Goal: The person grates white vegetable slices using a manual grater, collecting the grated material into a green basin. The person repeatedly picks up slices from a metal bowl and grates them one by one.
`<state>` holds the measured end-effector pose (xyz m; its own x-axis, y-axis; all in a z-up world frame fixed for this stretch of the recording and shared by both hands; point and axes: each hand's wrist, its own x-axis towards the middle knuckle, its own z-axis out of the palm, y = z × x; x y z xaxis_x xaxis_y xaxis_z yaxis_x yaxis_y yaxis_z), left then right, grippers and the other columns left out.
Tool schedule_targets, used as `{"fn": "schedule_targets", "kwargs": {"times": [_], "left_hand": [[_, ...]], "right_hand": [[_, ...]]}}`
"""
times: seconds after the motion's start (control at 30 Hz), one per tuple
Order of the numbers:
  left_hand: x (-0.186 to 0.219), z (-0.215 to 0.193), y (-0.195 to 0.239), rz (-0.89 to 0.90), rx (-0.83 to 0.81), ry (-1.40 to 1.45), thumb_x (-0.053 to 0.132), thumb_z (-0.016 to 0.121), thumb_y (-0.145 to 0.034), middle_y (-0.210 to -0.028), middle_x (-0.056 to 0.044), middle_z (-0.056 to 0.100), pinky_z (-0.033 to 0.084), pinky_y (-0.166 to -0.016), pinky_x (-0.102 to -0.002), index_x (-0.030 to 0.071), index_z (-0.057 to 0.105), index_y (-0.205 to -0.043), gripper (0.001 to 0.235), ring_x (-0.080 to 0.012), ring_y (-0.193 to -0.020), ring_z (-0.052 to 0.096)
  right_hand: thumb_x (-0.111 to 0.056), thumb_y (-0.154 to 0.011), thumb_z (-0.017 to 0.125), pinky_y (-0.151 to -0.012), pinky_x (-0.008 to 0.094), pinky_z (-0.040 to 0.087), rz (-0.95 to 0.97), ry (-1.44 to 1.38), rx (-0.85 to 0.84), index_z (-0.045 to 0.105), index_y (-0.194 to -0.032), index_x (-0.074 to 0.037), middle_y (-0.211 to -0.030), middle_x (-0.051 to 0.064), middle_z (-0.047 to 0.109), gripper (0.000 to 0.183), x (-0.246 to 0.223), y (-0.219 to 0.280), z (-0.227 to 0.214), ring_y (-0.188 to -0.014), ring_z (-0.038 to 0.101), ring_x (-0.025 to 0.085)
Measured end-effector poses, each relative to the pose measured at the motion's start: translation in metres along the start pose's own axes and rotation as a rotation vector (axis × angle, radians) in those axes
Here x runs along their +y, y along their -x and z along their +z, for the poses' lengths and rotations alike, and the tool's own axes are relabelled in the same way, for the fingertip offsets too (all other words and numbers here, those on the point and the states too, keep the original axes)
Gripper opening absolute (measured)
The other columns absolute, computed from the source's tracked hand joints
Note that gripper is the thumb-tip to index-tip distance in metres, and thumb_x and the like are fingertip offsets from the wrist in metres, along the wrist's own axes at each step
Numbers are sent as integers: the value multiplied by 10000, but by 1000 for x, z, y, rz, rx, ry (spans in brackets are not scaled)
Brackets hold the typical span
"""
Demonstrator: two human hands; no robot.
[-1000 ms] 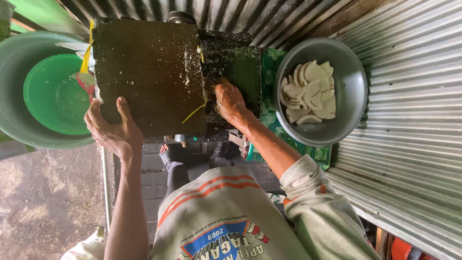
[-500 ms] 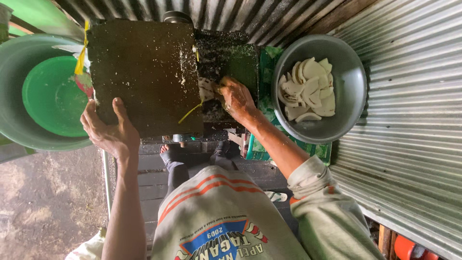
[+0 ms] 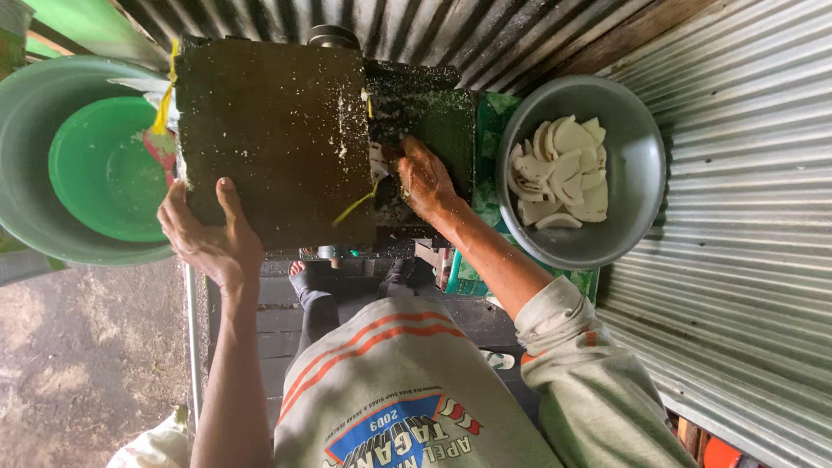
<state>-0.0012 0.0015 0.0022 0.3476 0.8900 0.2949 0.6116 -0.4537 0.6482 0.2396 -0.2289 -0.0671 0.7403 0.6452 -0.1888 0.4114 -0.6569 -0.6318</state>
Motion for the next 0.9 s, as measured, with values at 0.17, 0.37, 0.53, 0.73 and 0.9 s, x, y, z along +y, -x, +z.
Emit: {"fn": "schedule_targets", "kwargs": {"times": [0.17,0.37,0.53,0.73,0.9], "left_hand": [[3,0,-2,17,4,53,523,696,-1089,-1222,-163,621,507,-959,-527,19,609,-1343,571,-316,-1165,629],[11,-8,-1,35,-12,75,481,708,-1110,-1241,-177,613,489,-1000,-521,1,601,-1350,547,-334,-1194,606],[13,-7,-1,12,-14,56,465,728,-1096,-1227,-177,614,480,-984,-513,11,605,-1332,526,-343,-1179,614],[10,-7,-1,19,-15,71,470,732,-1093,-1253,-187,612,485,-994,-527,8,600,-1351,544,-350,-1198,615],[10,-8,0,6,-25,77,470,739,-1095,-1264,-189,613,492,-1010,-530,9,600,-1350,545,-348,-1217,616]], "right_hand": [[-172,-1009,388,-1121,444,458,-92,276,-36,453,-1484,49,-1458,311,528,528,22,-10,23,-1319,547,422],[-175,-1031,368,-937,375,519,18,-483,-110,627,-1297,-30,-962,175,548,398,59,-28,56,-911,579,272],[-170,-1170,297,-627,367,433,-166,126,7,594,-964,-36,-759,39,446,386,76,-20,50,-672,460,154],[-149,-1031,399,-622,378,474,-318,-310,89,696,-1020,2,-800,56,618,334,24,-9,13,-704,553,140],[-262,-990,351,-594,357,448,4,-496,-6,813,-1027,-15,-782,109,687,525,-29,-1,-21,-682,570,169]]}}
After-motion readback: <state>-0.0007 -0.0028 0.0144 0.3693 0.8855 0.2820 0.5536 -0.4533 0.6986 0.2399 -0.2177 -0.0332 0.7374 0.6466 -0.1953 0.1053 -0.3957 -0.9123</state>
